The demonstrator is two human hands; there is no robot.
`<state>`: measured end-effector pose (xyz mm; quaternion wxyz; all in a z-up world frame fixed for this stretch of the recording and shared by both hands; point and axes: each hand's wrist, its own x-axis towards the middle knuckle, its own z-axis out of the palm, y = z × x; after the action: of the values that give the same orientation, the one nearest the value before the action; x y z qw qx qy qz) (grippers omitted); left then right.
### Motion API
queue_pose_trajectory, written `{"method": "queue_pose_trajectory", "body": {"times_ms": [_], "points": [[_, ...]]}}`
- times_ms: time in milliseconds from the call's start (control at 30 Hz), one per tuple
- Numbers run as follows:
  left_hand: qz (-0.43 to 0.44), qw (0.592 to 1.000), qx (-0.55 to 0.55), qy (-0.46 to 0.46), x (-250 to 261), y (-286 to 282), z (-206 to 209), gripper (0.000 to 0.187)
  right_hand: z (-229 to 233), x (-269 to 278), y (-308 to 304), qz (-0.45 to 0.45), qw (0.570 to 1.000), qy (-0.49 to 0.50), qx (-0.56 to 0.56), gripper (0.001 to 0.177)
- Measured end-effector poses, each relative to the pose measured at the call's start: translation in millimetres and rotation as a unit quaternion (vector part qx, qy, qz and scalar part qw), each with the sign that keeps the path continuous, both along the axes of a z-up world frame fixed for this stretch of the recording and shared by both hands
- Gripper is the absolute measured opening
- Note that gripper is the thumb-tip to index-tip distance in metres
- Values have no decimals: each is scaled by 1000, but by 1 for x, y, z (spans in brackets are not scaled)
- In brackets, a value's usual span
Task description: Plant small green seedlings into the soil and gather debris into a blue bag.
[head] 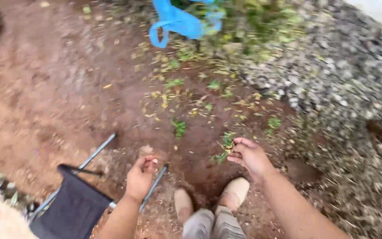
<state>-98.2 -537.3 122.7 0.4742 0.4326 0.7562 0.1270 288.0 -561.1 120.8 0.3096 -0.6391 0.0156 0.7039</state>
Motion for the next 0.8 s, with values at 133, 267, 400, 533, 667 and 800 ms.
{"method": "queue_pose_trajectory", "body": {"times_ms": [133,267,400,533,667,800], "points": [[1,990,66,124,-53,1,16,22,22,-49,48,24,997,37,62,41],[58,942,90,317,-104,-34,54,14,13,-90,44,111,991,34,60,34],[94,905,216,354,-155,-41,58,24,9,-155,64,153,982,50,102,24],[136,855,211,453,-244,-111,70,38,11,-267,53,272,954,43,117,26],[223,823,144,502,-328,-196,11,57,5,-354,59,363,916,4,174,42],[443,881,26,163,-349,-239,2,65,-13,-408,40,374,905,-21,201,42]]}}
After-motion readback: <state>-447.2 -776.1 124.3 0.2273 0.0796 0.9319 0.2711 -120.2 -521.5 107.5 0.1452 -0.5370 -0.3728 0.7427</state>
